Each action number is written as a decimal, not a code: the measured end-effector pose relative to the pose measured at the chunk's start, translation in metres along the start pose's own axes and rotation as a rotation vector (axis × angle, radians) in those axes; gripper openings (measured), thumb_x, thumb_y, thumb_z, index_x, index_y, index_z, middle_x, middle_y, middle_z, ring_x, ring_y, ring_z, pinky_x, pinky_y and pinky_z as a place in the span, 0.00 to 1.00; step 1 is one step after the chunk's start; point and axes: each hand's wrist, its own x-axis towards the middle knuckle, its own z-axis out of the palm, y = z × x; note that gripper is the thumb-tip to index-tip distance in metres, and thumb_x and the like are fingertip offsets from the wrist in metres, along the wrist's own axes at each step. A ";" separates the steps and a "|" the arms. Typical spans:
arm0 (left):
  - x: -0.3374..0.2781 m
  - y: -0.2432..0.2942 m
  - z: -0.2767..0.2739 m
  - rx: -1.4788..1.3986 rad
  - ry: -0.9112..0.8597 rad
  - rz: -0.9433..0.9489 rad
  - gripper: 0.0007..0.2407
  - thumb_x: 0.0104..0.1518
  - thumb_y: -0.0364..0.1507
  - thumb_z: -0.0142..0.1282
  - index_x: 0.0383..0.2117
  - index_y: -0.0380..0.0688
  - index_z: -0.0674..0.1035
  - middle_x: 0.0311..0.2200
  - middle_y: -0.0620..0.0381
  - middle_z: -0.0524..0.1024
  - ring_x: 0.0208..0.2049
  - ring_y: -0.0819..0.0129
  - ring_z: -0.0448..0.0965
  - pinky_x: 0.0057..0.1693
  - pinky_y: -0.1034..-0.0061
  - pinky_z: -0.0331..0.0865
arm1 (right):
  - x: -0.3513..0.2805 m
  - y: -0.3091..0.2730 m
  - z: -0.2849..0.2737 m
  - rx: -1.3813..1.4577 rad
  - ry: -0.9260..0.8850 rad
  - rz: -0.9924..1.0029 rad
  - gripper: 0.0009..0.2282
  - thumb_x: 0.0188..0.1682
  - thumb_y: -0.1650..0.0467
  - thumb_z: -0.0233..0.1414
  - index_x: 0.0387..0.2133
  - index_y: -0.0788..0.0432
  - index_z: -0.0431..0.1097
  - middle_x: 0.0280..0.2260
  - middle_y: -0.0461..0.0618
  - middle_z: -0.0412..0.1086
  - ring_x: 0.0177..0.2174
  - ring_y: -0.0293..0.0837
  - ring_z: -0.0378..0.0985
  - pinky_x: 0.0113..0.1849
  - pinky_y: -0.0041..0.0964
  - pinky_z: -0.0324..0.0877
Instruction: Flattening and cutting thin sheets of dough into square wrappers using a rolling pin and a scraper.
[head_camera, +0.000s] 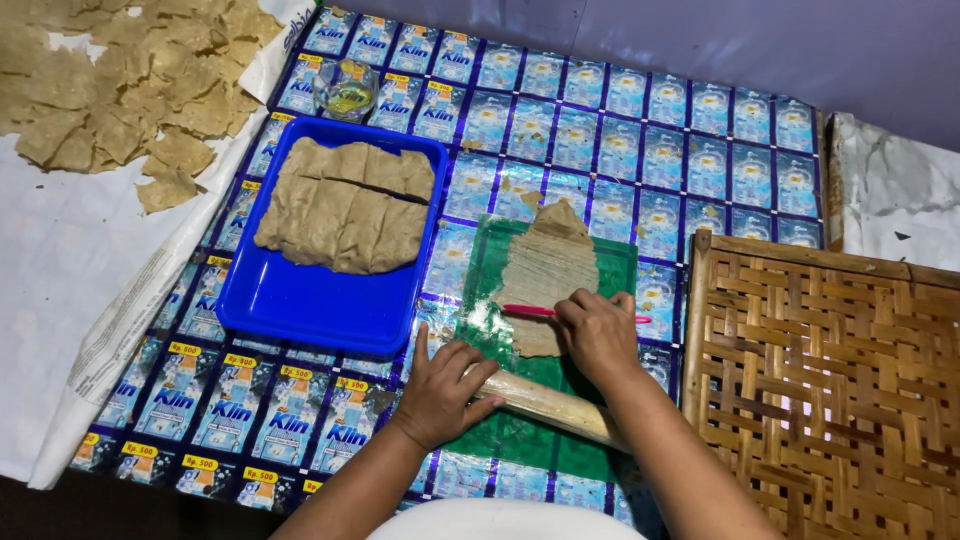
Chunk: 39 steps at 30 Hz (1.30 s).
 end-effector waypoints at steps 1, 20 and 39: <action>0.000 0.000 -0.001 0.001 0.001 0.002 0.18 0.56 0.47 0.58 0.45 0.51 0.81 0.41 0.59 0.76 0.51 0.59 0.73 0.70 0.34 0.32 | 0.001 -0.002 0.001 0.000 0.002 0.000 0.04 0.47 0.65 0.58 0.26 0.50 0.74 0.28 0.43 0.67 0.29 0.47 0.73 0.43 0.48 0.58; 0.002 0.002 -0.005 -0.020 -0.002 -0.002 0.17 0.54 0.45 0.60 0.44 0.51 0.81 0.41 0.58 0.76 0.50 0.59 0.73 0.70 0.35 0.34 | 0.016 0.136 -0.011 -0.310 -0.059 0.258 0.05 0.51 0.62 0.58 0.35 0.45 0.79 0.33 0.39 0.75 0.34 0.42 0.76 0.48 0.47 0.57; 0.002 0.000 -0.002 -0.014 -0.047 -0.039 0.18 0.54 0.48 0.59 0.44 0.53 0.81 0.40 0.59 0.76 0.50 0.60 0.73 0.70 0.33 0.32 | 0.046 0.125 0.001 -0.253 -0.157 0.150 0.07 0.50 0.60 0.55 0.35 0.44 0.78 0.34 0.38 0.73 0.35 0.44 0.76 0.53 0.52 0.54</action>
